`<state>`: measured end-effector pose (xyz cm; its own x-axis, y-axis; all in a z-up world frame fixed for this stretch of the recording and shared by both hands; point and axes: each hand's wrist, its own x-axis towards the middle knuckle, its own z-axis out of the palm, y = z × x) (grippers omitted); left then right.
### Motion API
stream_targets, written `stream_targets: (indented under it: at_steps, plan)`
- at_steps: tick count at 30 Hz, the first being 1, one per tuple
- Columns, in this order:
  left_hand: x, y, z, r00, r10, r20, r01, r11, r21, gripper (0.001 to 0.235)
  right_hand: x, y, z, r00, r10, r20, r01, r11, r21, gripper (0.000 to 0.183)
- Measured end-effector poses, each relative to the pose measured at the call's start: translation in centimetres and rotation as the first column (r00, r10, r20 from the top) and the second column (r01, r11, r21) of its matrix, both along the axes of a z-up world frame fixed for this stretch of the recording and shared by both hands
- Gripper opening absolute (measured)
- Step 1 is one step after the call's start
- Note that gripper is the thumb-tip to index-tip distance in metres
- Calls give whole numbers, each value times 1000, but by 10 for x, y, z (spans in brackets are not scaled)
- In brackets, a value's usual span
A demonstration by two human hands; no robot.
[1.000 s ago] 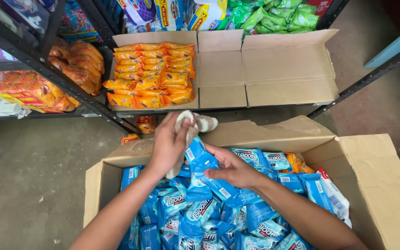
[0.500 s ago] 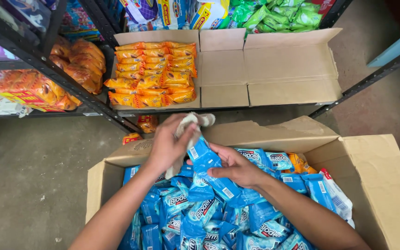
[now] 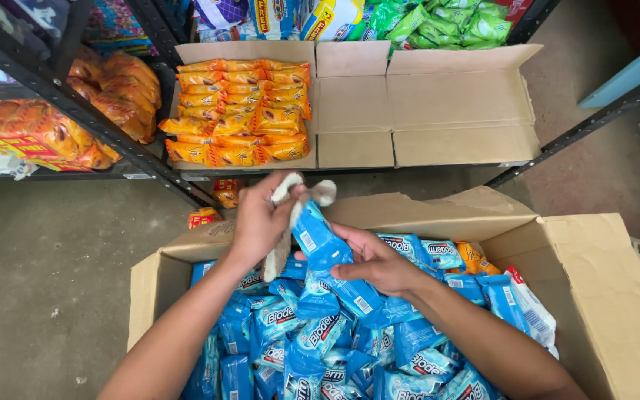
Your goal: The recorder wipes individual packages of soap with a cloth and organizes them into a cardboard box and onto lower shelves.
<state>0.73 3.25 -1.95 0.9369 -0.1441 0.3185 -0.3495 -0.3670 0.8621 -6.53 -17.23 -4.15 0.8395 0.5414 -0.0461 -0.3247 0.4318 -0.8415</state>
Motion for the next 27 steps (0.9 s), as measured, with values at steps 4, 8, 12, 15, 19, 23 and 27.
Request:
stream_targets:
  at_steps: [4, 8, 12, 15, 19, 23, 27]
  plan:
    - [2, 3, -6, 994, 75, -85, -69, 995, 65, 15, 2, -2, -15, 1000, 3, 4, -3, 1000, 21, 75]
    - [-18, -4, 19, 985, -159, 59, 138, 953, 269, 58, 9, -11, -56, 999, -37, -26, 36, 999, -25, 86]
    - [-8, 1, 7, 975, -219, 49, 205, 957, 205, 38, 7, -2, -9, 1000, 13, -2, -13, 1000, 21, 82]
    - [0, 2, -8, 991, -123, 49, 107, 963, 248, 27, 6, -3, -10, 1000, 31, 1, -31, 999, 40, 79]
    - [-25, -9, 13, 970, -120, 212, 41, 938, 344, 32, 9, -10, -42, 997, -41, -62, 41, 999, -8, 84]
    - [-56, -27, 20, 880, -293, 374, 152, 919, 363, 38, 14, -24, -71, 990, -82, -116, 81, 997, -21, 65]
    - [-44, -24, 6, 780, -464, 420, 289, 862, 416, 41, 18, -27, -76, 996, -79, -41, 79, 997, -6, 48]
